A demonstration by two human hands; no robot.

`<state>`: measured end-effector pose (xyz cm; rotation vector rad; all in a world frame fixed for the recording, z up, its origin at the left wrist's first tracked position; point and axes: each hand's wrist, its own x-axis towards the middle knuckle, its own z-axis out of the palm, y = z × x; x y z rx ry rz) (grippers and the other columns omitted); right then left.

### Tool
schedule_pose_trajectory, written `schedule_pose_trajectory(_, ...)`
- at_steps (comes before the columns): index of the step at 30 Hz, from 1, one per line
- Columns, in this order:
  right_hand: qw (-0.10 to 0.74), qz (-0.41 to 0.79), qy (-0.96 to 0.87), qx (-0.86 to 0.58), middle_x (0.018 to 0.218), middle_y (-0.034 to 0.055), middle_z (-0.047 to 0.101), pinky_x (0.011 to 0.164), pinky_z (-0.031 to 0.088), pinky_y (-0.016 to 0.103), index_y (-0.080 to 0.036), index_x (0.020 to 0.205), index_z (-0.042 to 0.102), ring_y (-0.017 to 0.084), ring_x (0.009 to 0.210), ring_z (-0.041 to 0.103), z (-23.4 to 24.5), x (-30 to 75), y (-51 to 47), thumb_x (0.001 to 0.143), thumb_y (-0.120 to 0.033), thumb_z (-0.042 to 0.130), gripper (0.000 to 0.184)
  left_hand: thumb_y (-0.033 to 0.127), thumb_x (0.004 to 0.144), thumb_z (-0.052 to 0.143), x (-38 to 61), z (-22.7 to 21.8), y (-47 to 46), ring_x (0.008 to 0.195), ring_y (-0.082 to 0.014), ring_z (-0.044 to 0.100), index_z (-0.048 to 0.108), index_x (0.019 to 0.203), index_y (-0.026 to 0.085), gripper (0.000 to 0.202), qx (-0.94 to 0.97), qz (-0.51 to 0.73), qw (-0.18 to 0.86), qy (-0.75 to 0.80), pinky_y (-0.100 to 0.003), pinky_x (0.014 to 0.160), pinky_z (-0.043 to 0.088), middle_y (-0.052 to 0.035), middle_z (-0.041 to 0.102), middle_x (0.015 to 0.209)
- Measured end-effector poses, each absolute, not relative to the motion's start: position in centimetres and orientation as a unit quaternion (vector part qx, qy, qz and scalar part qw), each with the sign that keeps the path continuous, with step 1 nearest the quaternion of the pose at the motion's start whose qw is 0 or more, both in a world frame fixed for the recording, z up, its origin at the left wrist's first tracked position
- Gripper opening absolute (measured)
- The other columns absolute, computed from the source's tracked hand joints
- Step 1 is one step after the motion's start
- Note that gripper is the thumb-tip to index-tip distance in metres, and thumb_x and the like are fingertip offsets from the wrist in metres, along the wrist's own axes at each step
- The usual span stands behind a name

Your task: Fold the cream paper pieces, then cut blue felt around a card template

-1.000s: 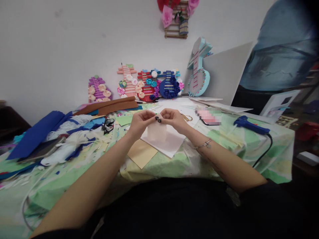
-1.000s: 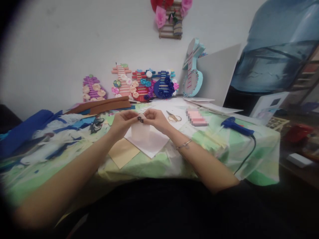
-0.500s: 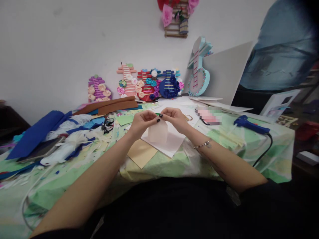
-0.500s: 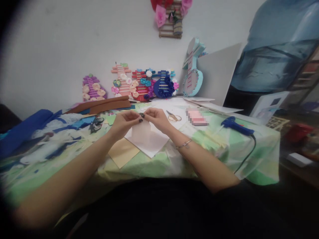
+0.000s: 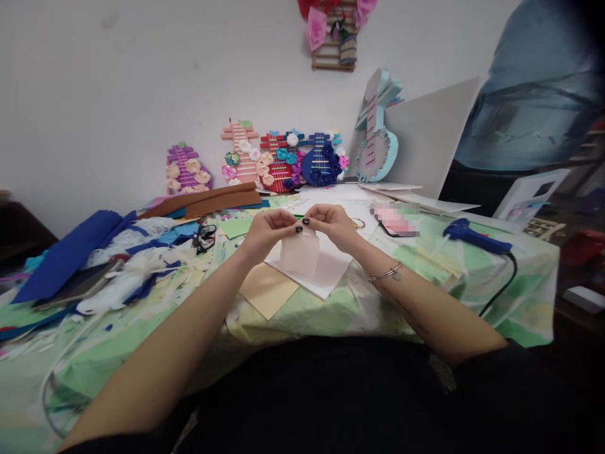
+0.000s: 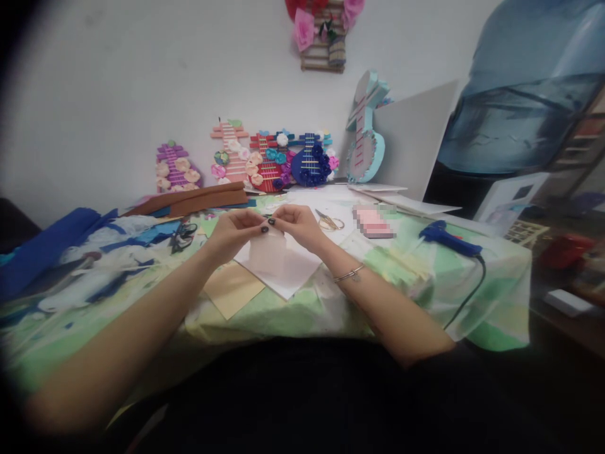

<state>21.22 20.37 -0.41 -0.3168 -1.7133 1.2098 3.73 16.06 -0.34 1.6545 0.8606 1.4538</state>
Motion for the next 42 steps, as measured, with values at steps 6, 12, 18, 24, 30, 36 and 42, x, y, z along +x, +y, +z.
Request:
schedule_pose_trajectory(6, 0.484, 0.487, -0.717, -0.118, 0.061, -0.0006, 0.059, 0.052, 0.039, 0.023, -0.014, 0.072, 0.062, 0.009, 0.055, 0.051, -0.8, 21.3, 20.7, 0.064, -0.041, 0.077, 0.031, 0.030, 0.060, 0.083, 3.5, -0.3, 16.1, 0.064, -0.0140, 0.063, 0.070, 0.077, 0.014, 0.027, 0.648, 0.563, 0.388, 0.336, -0.025, 0.061, 0.049, -0.0047, 0.070, 0.074)
schedule_pose_trajectory(12, 0.497, 0.447, -0.732, -0.133, 0.062, 0.0003, 0.060, 0.053, 0.039, 0.023, -0.014, 0.073, 0.063, 0.010, 0.056, 0.051, -0.9, 21.2, 20.9, 0.065, -0.042, 0.076, 0.032, 0.029, 0.060, 0.083, 3.8, -0.2, 15.9, 0.063, -0.0126, 0.063, 0.068, 0.076, 0.013, 0.028, 0.643, 0.565, 0.393, 0.335, -0.023, 0.060, 0.049, -0.0036, 0.069, 0.074)
schedule_pose_trajectory(18, 0.500, 0.410, -0.751, -0.134, 0.064, 0.0012, 0.061, 0.053, 0.042, 0.023, -0.013, 0.074, 0.063, 0.011, 0.058, 0.053, -0.9, 21.3, 21.0, 0.067, -0.043, 0.074, 0.033, 0.028, 0.058, 0.084, 4.1, -0.1, 15.7, 0.063, -0.0131, 0.064, 0.065, 0.079, 0.013, 0.032, 0.642, 0.558, 0.403, 0.336, -0.023, 0.059, 0.050, -0.0024, 0.069, 0.072)
schedule_pose_trajectory(24, 0.494, 0.411, -0.755, -0.133, 0.064, 0.0014, 0.061, 0.052, 0.042, 0.023, -0.013, 0.074, 0.063, 0.011, 0.057, 0.053, -0.9, 21.2, 20.9, 0.068, -0.044, 0.074, 0.033, 0.025, 0.059, 0.083, 4.1, -0.1, 15.8, 0.065, -0.0146, 0.066, 0.062, 0.081, 0.013, 0.033, 0.645, 0.550, 0.415, 0.331, -0.023, 0.060, 0.051, -0.0025, 0.070, 0.073)
schedule_pose_trajectory(30, 0.491, 0.403, -0.761, -0.127, 0.061, 0.0007, 0.058, 0.051, 0.039, 0.022, -0.012, 0.073, 0.063, 0.009, 0.054, 0.050, -1.1, 21.1, 20.8, 0.071, -0.045, 0.071, 0.034, 0.023, 0.060, 0.082, 4.4, -0.1, 15.5, 0.066, -0.0158, 0.068, 0.056, 0.085, 0.015, 0.036, 0.649, 0.539, 0.429, 0.324, -0.023, 0.059, 0.051, -0.0023, 0.071, 0.075)
schedule_pose_trajectory(36, 0.502, 0.428, -0.743, -0.110, 0.056, -0.0015, 0.056, 0.050, 0.038, 0.022, -0.013, 0.069, 0.061, 0.009, 0.052, 0.050, -0.9, 21.1, 20.7, 0.070, -0.041, 0.072, 0.030, 0.021, 0.063, 0.080, 4.6, 0.0, 15.2, 0.072, -0.0188, 0.069, 0.053, 0.089, 0.015, 0.038, 0.663, 0.522, 0.441, 0.307, -0.025, 0.061, 0.052, -0.0053, 0.072, 0.079)
schedule_pose_trajectory(42, 0.506, 0.470, -0.720, -0.063, 0.056, 0.0005, 0.058, 0.054, 0.041, 0.025, -0.013, 0.066, 0.063, 0.010, 0.052, 0.052, -0.6, 21.4, 20.7, 0.084, -0.039, 0.056, 0.033, 0.022, 0.065, 0.078, 4.4, -0.1, 15.1, 0.078, -0.0232, 0.070, 0.052, 0.093, 0.017, 0.039, 0.673, 0.512, 0.449, 0.288, -0.029, 0.062, 0.054, -0.0084, 0.073, 0.087)
